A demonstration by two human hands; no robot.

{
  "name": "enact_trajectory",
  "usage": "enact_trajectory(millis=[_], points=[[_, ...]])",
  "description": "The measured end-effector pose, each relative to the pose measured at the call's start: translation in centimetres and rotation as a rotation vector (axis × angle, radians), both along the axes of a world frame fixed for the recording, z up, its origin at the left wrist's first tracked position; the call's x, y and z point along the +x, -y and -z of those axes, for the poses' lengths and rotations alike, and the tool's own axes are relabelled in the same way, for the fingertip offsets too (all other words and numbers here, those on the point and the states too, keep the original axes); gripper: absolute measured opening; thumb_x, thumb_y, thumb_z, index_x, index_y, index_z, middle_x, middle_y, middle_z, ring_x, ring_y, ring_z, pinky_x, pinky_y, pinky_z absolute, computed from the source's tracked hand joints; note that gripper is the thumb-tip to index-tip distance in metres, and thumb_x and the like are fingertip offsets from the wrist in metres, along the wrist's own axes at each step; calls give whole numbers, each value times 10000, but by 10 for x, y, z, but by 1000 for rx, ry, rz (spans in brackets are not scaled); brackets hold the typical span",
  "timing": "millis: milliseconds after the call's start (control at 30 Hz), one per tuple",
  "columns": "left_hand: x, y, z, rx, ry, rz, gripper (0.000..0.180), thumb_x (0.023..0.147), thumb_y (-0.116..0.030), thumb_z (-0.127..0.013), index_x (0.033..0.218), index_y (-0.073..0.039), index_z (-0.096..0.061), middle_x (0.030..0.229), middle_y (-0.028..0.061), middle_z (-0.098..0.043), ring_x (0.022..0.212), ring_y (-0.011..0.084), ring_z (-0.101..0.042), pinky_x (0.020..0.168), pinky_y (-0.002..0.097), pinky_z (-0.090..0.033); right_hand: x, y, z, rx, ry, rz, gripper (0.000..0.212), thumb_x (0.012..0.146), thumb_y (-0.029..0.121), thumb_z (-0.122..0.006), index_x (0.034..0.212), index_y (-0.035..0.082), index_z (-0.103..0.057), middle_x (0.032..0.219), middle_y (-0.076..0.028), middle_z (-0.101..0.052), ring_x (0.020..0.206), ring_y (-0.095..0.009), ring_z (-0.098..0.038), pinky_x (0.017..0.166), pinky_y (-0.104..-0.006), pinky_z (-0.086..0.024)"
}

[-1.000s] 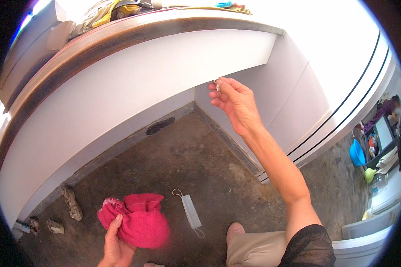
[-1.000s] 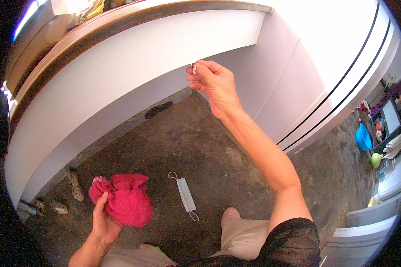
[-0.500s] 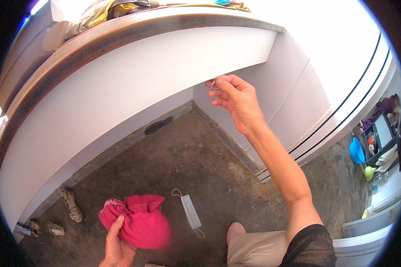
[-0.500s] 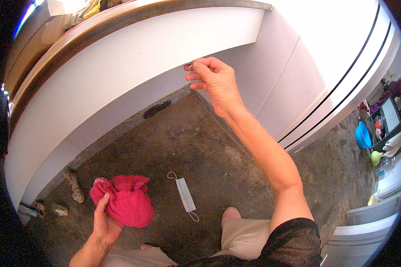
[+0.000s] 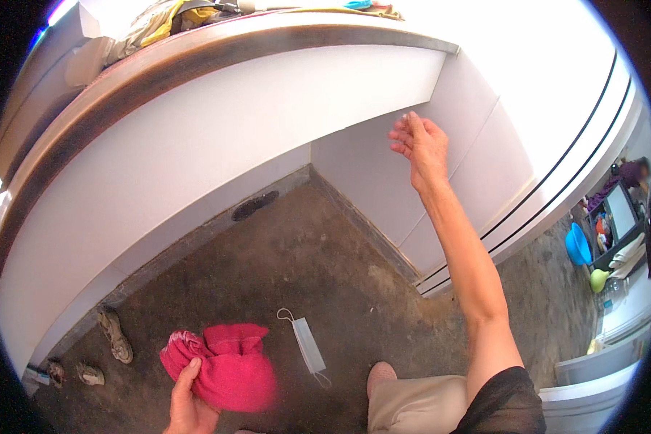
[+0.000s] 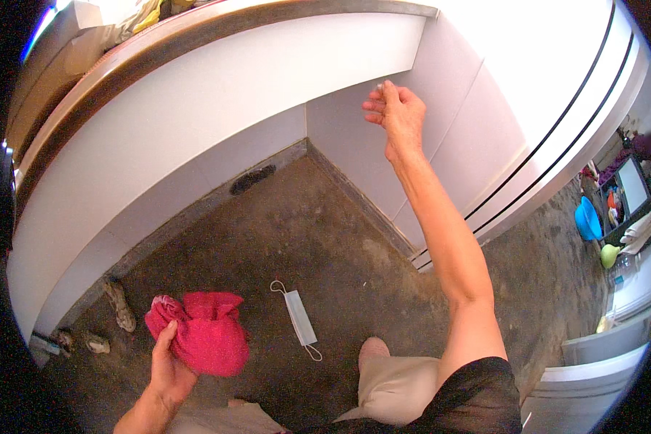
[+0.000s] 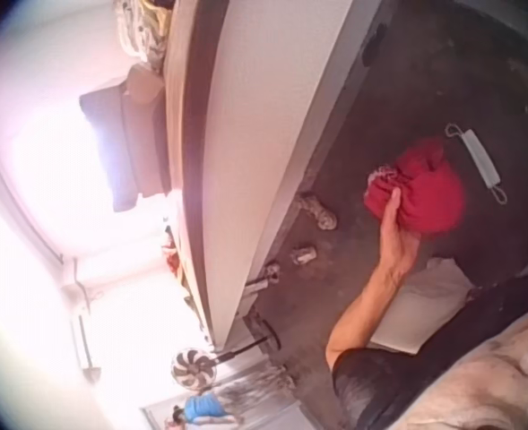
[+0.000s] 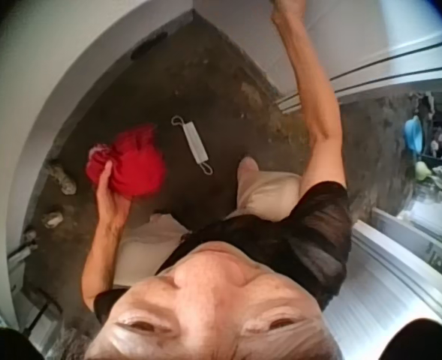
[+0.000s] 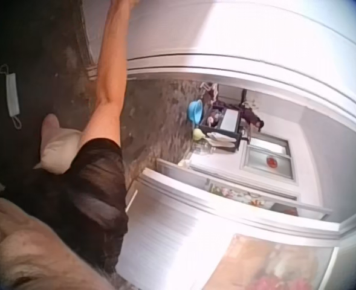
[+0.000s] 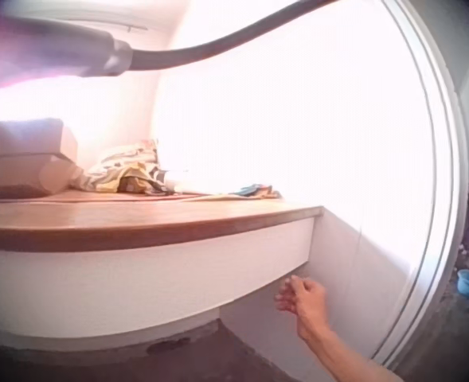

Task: The person wipes a white wall and a wooden bed frame with a pink cloth. They then wash the cloth in a basin of water, wring it out, and continue wiping the bed frame and wall.

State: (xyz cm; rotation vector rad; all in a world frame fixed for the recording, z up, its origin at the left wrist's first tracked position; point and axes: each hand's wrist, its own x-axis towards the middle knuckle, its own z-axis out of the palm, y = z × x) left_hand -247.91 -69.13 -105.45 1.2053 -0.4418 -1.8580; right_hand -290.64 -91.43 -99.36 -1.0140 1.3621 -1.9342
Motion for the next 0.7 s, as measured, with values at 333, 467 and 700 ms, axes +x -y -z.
enact_trajectory(millis=[333, 467, 700], points=[[-11, 4, -1, -12, 51, 30, 604, 880, -408, -642, 1364, -104, -448, 1342, 91, -548, 1244, 280, -511, 1102, 477, -341, 9, 10, 40, 211, -864, -57, 224, 848, 233, -688, 838, 10, -678, 969, -167, -630, 796, -257, -661, 722, -371, -515], [-20, 4, -14, -89, 112, -13, 525, 892, -293, -658, 1337, -95, -463, 1282, 79, -575, 1191, 236, -553, 1059, 446, -401, 4, 4, 30, 241, -1013, -46, 317, 835, 227, -696, 1081, 34, -648, 1001, -179, -625, 833, -278, -659, 769, -382, -528], [-28, 6, -34, -202, 212, -64, 442, 887, -239, -692, 1265, -73, -535, 1190, 64, -618, 1095, 178, -579, 991, 364, -431, 109, -73, -4, 273, -822, -1047, 742, 817, 341, -741, 1417, 65, -404, 1370, -186, -489, 1013, -256, -628, 865, -381, -535]])
